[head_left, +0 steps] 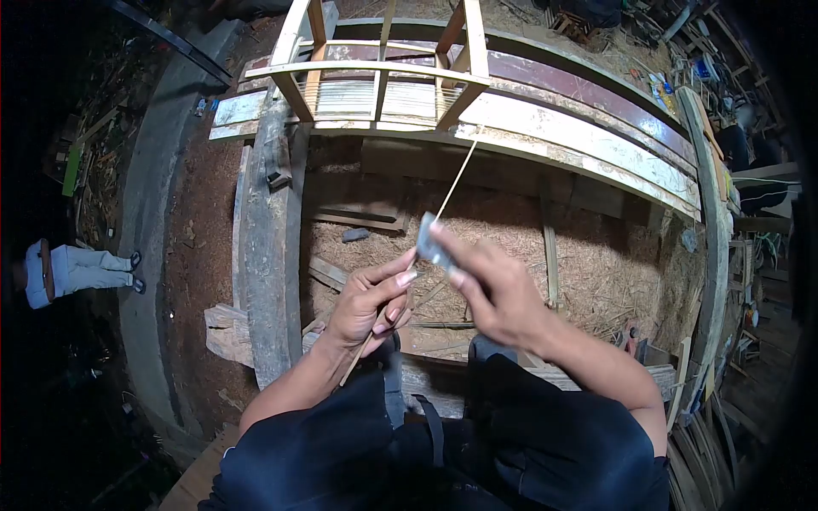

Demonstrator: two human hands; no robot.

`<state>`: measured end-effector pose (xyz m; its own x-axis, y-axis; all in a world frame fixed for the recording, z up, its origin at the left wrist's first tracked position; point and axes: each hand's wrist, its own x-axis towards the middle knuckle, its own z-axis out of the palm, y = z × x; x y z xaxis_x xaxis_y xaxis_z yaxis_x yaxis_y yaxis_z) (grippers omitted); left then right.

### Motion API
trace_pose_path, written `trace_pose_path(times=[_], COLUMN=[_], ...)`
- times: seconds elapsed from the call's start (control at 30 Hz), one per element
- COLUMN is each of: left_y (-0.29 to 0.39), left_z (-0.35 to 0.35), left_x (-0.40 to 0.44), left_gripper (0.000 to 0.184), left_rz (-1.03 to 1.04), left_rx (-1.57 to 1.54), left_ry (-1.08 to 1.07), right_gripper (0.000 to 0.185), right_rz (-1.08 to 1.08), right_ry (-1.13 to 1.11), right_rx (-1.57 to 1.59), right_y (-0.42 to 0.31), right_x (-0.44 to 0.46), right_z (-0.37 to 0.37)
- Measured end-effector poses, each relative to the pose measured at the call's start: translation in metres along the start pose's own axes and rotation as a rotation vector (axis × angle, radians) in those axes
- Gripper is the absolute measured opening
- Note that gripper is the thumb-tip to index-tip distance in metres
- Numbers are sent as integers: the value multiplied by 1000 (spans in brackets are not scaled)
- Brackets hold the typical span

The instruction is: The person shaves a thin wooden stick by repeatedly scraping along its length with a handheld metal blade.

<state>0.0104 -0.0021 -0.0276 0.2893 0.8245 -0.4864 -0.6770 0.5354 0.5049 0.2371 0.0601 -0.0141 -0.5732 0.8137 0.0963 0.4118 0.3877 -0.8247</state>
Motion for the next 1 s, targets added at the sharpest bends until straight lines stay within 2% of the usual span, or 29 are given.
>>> trace_pose_path(times=[0.03,0.07,0.2,0.27,0.3,0.4,0.43,0.53,0.67,0.7,0.83,0.93,0.97,1.0], left_y=[2,3,-1,-1,-1,1,0,-2,1,1,1,0,0,0], left_z=[1,2,0,0,-1,0,0,-1,1,2,-1,0,2,3], left_x=[-2,-3,0,-1,-3,0,0,-1,-4,-3,-4,-5,-4,-3], left_gripper=[35,36,36,37,37,37,37,37,37,37,36,36,37,37], left_rz=[-4,-10,-3,3,2,-9,-12,-7,-14,-24,-17,-7,-12,-16], left_rx=[23,45,10,18,28,32,25,-3,14,22,53,52,107,163], left_ry=[22,44,23,37,58,76,76,21,55,54,13,4,12,19], right_gripper=[54,54,56,56,54,54,57,56,55,57,56,53,53,51], right_rz=[8,11,-8,31,3,12,0,32,4,-46,51,-44,149,224], right_ry=[-90,-87,44,-24,-65,-94,1,7,-67,55,-10,94,165,287], right_rx=[17,20,37,-48,36,-2,-9,-26,14,29,10,17,21,28], right_y=[-13,-13,9,4,-9,-10,9,7,-6,7,4,16,26,42], right_x=[-7,-8,2,0,-8,-6,1,1,-5,5,1,2,12,21], right_z=[0,1,2,-2,1,-2,2,-2,0,1,-3,-3,-15,-26])
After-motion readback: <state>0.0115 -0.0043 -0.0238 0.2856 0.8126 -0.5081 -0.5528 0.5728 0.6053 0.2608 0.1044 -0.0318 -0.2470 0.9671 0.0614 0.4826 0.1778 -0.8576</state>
